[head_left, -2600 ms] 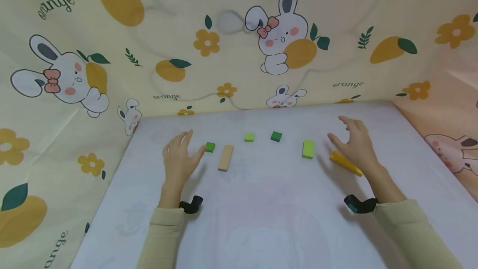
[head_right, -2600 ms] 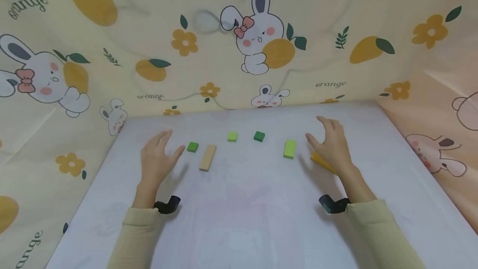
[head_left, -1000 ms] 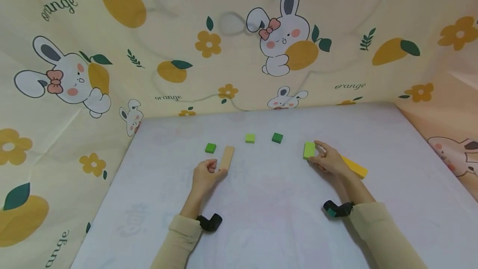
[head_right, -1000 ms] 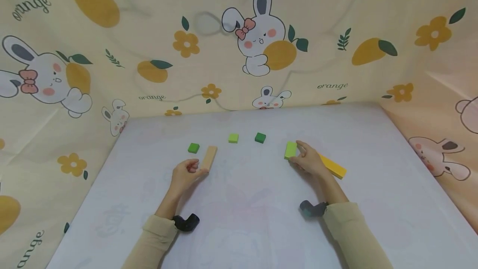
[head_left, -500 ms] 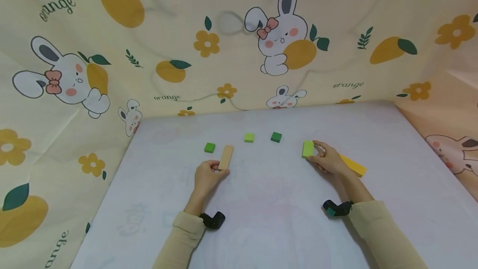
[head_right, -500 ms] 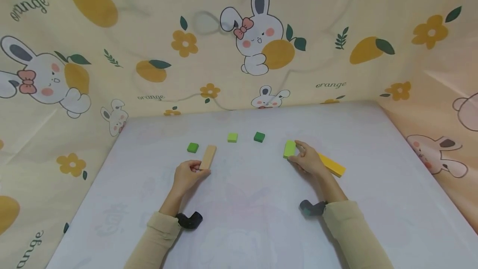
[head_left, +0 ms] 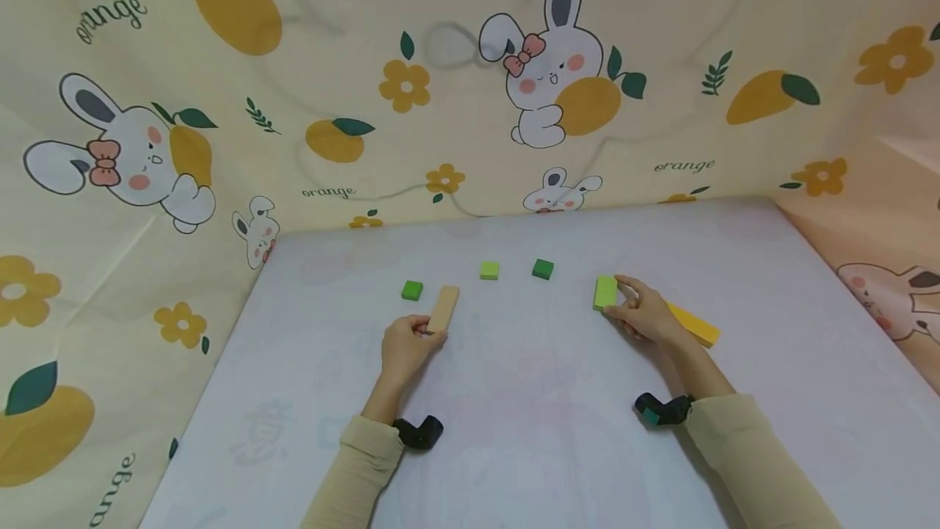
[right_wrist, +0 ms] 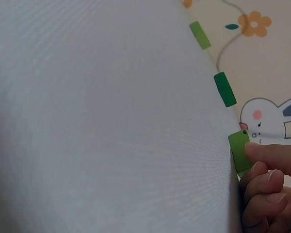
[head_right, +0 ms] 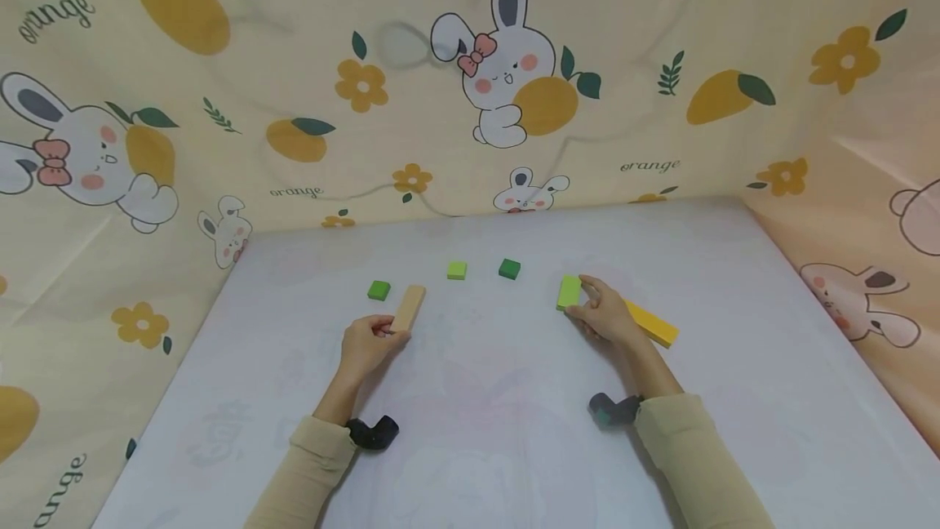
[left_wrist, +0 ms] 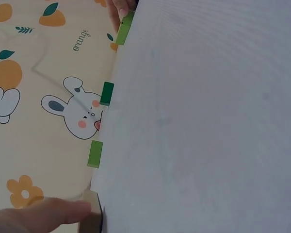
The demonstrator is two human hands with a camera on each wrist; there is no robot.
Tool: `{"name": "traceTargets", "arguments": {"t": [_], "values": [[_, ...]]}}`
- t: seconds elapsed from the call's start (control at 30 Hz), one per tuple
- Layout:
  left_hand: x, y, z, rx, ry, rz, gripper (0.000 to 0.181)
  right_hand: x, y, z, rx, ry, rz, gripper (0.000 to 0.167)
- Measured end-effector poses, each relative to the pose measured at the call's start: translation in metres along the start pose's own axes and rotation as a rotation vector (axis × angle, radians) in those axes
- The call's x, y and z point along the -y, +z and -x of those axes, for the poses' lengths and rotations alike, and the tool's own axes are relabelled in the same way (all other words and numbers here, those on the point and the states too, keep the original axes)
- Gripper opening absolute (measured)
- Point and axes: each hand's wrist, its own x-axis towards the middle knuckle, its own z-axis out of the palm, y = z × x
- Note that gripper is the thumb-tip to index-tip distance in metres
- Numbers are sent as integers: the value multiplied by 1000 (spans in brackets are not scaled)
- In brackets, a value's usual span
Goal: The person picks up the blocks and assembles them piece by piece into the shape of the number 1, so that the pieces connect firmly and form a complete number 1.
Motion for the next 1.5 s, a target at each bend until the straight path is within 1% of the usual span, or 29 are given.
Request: {"name": "traceTargets", "arguments": {"t": [0.23, 0.43, 0.77, 1.07, 1.17, 1.33, 1.5], "values": [[-1, -3, 0, -33, 5, -38, 38, 0, 0, 0, -5, -8, 6, 74], [-1, -6, 4, -48, 48, -34, 36, -1, 1, 1, -2, -26, -9, 73], [-3, -10, 11, -29, 180, -55, 35, -2, 2, 2, 0, -32, -29, 73], [-10, -9, 20, -6, 289, -20, 31, -1, 1, 3, 1, -36, -32, 74], [-12, -7, 23, 13, 315, -18, 31, 0, 1, 3, 4, -29, -33, 74], [-15, -4, 29, 76, 331, -16, 32, 2, 1, 3, 4, -17, -9, 74], [-17, -1, 36, 127, 365, -2, 32, 4, 1, 2, 0, -17, 12, 73]]}}
